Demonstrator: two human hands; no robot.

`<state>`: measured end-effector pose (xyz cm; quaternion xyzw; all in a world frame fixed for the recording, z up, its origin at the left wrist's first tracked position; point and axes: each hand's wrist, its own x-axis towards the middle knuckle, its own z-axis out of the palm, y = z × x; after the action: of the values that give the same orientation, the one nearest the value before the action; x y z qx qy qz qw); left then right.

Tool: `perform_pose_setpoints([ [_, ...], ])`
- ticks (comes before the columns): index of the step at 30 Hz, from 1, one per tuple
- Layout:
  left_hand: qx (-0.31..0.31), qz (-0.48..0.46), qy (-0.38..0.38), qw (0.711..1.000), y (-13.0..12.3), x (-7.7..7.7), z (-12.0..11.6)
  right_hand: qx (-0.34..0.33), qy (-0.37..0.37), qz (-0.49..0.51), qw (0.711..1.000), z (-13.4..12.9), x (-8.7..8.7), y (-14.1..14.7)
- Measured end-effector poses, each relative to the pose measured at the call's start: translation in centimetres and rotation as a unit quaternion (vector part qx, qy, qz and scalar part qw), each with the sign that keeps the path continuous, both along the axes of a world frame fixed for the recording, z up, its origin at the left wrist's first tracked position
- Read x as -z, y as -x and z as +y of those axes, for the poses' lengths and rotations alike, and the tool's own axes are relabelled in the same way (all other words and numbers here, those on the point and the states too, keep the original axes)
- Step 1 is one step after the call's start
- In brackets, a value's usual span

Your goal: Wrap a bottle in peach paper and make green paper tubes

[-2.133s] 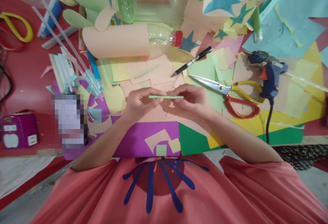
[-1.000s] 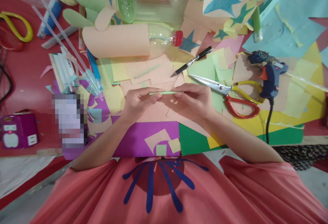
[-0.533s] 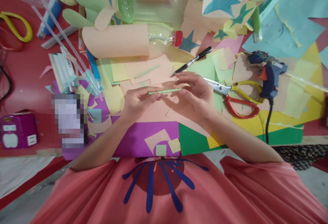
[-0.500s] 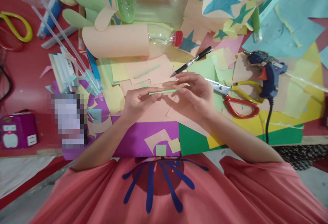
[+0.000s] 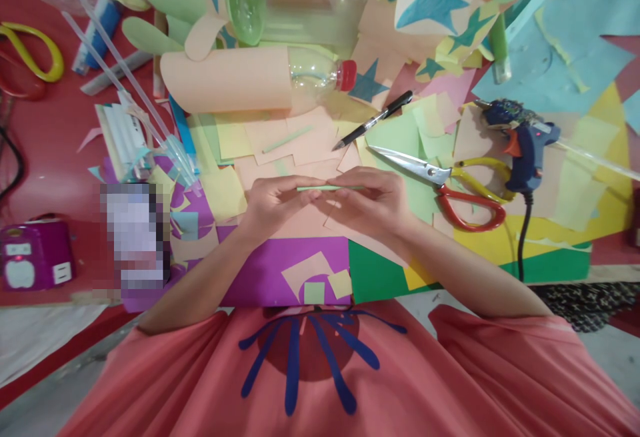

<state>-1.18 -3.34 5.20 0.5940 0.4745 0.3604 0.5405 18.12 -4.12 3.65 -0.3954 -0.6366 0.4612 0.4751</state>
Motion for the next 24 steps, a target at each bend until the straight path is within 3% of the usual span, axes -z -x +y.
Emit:
perform_pose_setpoints([
  [24, 0.000, 0.004, -0.051, 0.999, 0.17, 0.18, -0.18, -0.010, 0.047, -0.037, 0.998, 0.28, -0.35, -0.36],
])
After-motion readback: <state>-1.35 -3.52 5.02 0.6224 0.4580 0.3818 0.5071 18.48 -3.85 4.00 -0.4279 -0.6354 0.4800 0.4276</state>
